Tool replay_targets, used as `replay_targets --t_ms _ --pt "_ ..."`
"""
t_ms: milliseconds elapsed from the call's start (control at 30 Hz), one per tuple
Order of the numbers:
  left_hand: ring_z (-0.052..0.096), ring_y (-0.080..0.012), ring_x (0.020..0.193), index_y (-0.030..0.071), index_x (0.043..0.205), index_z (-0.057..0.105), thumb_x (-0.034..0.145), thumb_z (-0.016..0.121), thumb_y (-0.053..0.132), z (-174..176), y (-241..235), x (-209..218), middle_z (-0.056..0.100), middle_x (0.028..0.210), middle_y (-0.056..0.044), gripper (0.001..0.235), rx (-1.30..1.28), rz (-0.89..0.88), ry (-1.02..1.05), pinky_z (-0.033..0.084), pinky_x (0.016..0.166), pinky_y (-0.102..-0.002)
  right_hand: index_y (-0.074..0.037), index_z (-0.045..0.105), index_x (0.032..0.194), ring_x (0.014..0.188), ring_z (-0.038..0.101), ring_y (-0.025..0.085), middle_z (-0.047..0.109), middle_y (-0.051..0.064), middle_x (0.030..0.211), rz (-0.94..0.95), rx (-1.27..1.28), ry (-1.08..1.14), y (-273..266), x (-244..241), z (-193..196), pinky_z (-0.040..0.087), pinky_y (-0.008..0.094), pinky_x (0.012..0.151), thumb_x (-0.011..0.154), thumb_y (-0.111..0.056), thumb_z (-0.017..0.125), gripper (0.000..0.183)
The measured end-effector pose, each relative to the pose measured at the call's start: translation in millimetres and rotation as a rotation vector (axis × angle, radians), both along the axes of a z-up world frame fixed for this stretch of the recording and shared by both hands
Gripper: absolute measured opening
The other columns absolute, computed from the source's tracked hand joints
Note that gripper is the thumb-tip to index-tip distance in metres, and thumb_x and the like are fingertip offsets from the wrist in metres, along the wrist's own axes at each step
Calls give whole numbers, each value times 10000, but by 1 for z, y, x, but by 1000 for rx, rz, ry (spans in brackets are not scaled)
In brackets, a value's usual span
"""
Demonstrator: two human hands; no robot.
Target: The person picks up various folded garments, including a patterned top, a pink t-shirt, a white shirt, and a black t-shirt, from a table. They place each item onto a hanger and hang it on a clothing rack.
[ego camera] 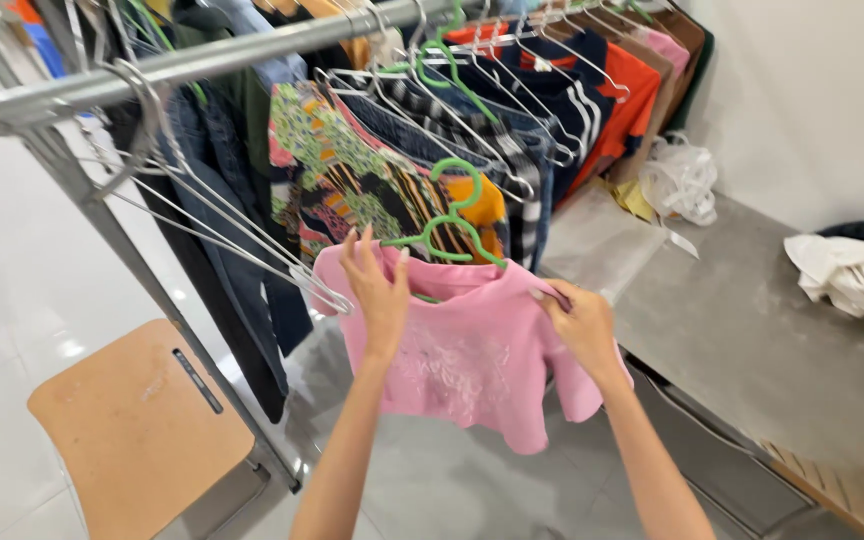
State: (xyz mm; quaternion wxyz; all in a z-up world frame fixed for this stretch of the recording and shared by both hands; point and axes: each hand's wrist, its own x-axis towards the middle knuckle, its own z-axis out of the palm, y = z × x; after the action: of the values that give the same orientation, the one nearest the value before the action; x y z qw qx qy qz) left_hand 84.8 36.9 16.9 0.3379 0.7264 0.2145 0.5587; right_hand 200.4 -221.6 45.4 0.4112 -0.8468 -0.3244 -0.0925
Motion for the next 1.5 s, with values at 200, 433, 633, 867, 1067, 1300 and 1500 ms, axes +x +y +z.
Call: replay_targets --t_ms 200,433,633,867,1067,1300,1500 --pt "305 -512 1444 58 1554 312 1038 590 265 27 -4 0 270 1512 -287 621 -130 -47 -67 273 1183 -610 -240 767 1052 917 689 398 754 98 951 -57 69 -66 108 5 50 549 461 788 938 -308 677 160" --pt "316 -401 1475 87 1549 343 1065 529 319 57 10 7 312 1522 -211 568 -249 -58 -105 237 1211 -554 -274 742 1091 1007 688 351 755 34 1014 58 127 -89 201 25 88 535 453 857 939 -294 654 176" --pt "427 -345 1369 84 1434 478 1047 573 283 46 26 26 419 1393 -157 446 -226 -31 -156 351 1152 -500 -253 729 1117 962 707 364 752 100 970 198 52 -156 229 40 72 558 483 833 920 -314 706 208" --pt "577 -199 1068 132 1218 565 1053 545 314 67 -13 37 530 1120 -48 247 -411 -160 -157 514 860 -329 -138 704 1178 984 701 286 707 111 1023 202 364 -100 152 41 82 588 358 816 933 -195 771 260" --pt "668 -176 839 89 1130 634 1031 586 223 75 -80 82 638 937 -64 173 -449 -457 -186 548 690 -262 -119 723 1130 972 692 141 743 55 1008 27 425 161 38 56 76 580 270 825 995 -179 689 151" --pt "676 -98 781 123 1124 641 1019 608 172 53 -180 165 698 899 -30 121 -695 -751 -108 558 708 -223 -52 712 1110 949 704 155 742 115 985 -235 614 279 -121 80 64 588 289 840 999 -161 666 162" --pt "667 -111 740 119 1118 623 1030 608 192 33 -270 236 693 866 -38 115 -792 -835 10 535 680 -223 -29 695 1135 956 685 161 728 126 995 -495 686 267 -268 96 40 566 295 861 1026 -144 627 172"
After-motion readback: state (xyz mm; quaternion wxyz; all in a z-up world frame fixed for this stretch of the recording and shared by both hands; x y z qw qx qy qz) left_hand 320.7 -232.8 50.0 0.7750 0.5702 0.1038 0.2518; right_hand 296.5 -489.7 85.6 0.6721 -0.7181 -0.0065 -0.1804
